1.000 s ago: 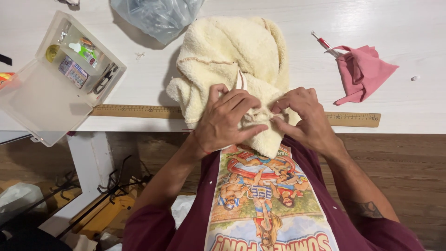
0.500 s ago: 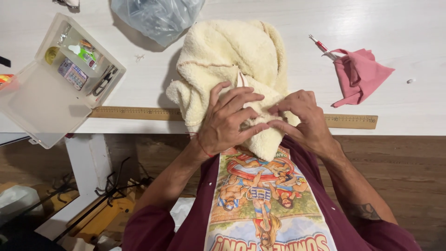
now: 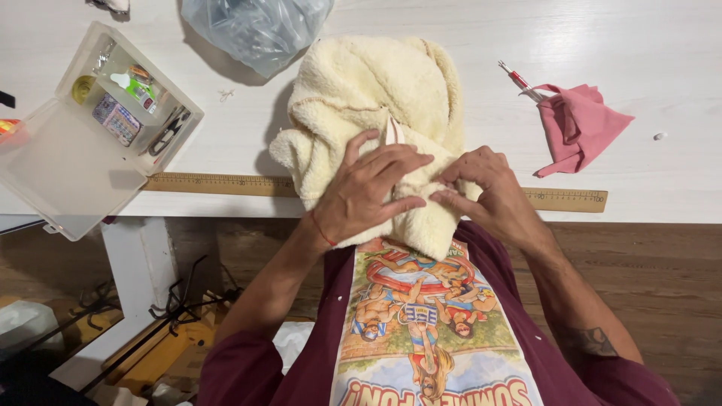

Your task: Using a seam ripper to remove stitches or open a seam on a plush garment.

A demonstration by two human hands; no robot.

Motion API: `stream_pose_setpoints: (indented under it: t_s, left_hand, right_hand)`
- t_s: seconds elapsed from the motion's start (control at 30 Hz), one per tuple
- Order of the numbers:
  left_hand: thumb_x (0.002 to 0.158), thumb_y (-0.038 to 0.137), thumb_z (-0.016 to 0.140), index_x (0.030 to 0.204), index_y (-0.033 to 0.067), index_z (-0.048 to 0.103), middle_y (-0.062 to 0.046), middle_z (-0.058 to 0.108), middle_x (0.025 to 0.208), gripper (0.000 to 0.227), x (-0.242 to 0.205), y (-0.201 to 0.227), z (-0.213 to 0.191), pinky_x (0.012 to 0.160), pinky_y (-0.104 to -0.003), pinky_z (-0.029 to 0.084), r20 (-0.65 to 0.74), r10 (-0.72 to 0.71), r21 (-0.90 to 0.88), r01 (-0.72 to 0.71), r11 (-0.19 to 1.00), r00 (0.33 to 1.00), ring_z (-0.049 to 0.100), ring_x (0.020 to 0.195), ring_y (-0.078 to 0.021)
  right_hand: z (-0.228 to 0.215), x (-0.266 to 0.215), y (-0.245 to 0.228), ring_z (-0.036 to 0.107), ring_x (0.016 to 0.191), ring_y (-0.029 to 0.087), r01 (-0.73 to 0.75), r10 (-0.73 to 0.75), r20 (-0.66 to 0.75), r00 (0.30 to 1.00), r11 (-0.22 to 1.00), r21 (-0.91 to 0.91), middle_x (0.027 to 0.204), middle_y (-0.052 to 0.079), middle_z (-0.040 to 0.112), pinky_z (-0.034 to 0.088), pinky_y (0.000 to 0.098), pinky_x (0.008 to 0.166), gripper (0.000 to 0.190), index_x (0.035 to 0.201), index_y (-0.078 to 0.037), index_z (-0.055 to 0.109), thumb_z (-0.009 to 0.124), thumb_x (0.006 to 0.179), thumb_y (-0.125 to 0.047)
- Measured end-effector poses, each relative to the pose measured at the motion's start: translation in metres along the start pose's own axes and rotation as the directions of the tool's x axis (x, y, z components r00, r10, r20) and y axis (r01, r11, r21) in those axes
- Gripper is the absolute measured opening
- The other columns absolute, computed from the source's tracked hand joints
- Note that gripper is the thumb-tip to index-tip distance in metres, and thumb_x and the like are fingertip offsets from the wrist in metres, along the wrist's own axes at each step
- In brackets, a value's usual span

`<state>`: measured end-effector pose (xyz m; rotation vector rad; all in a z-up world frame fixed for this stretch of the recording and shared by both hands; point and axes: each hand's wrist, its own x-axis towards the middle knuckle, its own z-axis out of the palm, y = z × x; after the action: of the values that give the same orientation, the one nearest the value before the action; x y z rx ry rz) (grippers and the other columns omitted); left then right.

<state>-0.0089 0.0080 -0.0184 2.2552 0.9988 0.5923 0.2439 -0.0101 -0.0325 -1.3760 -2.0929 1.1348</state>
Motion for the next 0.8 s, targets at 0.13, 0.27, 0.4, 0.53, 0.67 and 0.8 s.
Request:
stream_pose_setpoints:
  t_s: [0.13, 0.27, 0.4, 0.53, 0.67, 0.8]
  left_hand:
    - [0.097, 0.040, 0.072, 0.132, 0.0109, 0.063, -0.009, 0.067, 0.130, 0.046, -0.002, -0.010, 0.005, 0.118, -0.052, 0.028, -0.023, 0.021, 0.032, -0.020, 0.999, 1.000, 0.057, 0.130, -0.0179]
    - [0.102, 0.034, 0.073, 0.124, 0.0128, 0.066, -0.002, 0.070, 0.129, 0.031, -0.005, -0.005, 0.008, 0.121, -0.049, 0.036, -0.080, 0.052, 0.140, -0.040, 0.989, 0.995, 0.059, 0.135, -0.0176]
    - [0.107, 0.027, 0.075, 0.128, 0.0104, 0.066, -0.004, 0.066, 0.132, 0.028, -0.040, 0.004, 0.024, 0.114, -0.040, 0.048, -0.318, 0.051, 0.118, -0.014, 0.993, 0.947, 0.058, 0.132, -0.0232]
    - [0.110, 0.030, 0.076, 0.126, 0.0161, 0.063, -0.006, 0.056, 0.127, 0.024, -0.068, 0.022, 0.037, 0.109, -0.041, 0.046, -0.281, 0.357, 0.363, -0.246, 0.899, 0.891, 0.051, 0.128, -0.0239]
    - [0.104, 0.032, 0.068, 0.122, 0.0159, 0.066, -0.002, 0.057, 0.124, 0.025, -0.066, 0.034, 0.025, 0.106, -0.045, 0.047, -0.167, 0.178, 0.545, -0.060, 0.836, 0.970, 0.052, 0.126, -0.0244]
    - [0.099, 0.028, 0.067, 0.119, 0.0154, 0.070, 0.000, 0.063, 0.126, 0.024, -0.068, 0.024, 0.013, 0.102, -0.045, 0.049, -0.127, 0.219, 0.658, -0.083, 0.749, 0.968, 0.056, 0.123, -0.0223]
  right_hand:
    - [-0.007, 0.005, 0.001, 0.056, 0.099, 0.024, -0.041, 0.043, 0.047, 0.998, 0.998, -0.039, 0.093, 0.003, 0.069, 0.039, 0.0415, 0.093, 0.027, 0.104, -0.010, 0.074, 0.079, 0.087, -0.030]
    - [-0.012, 0.009, 0.007, 0.058, 0.100, 0.026, -0.006, 0.010, 0.083, 0.996, 0.998, -0.055, 0.095, 0.006, 0.069, 0.041, 0.0422, 0.092, 0.025, 0.104, -0.007, 0.071, 0.076, 0.090, -0.028]
    - [-0.010, 0.007, 0.029, 0.059, 0.096, 0.019, -0.053, 0.041, 0.103, 0.994, 0.991, 0.125, 0.100, 0.004, 0.069, 0.046, 0.0367, 0.085, 0.024, 0.110, -0.005, 0.069, 0.072, 0.095, -0.024]
    - [-0.004, 0.008, 0.039, 0.055, 0.086, 0.012, -0.184, 0.144, 0.151, 0.978, 0.936, 0.301, 0.099, 0.001, 0.068, 0.046, 0.0310, 0.074, 0.025, 0.114, -0.005, 0.069, 0.070, 0.096, -0.023]
    - [-0.001, 0.015, 0.046, 0.053, 0.077, 0.007, -0.302, 0.198, 0.270, 0.942, 0.852, 0.428, 0.087, -0.001, 0.068, 0.046, 0.0284, 0.068, 0.021, 0.106, -0.004, 0.073, 0.072, 0.095, -0.023]
    - [-0.018, 0.026, 0.043, 0.054, 0.075, 0.008, -0.236, 0.151, 0.273, 0.950, 0.920, 0.313, 0.091, 0.000, 0.073, 0.044, 0.0286, 0.068, 0.020, 0.097, -0.003, 0.076, 0.076, 0.091, -0.022]
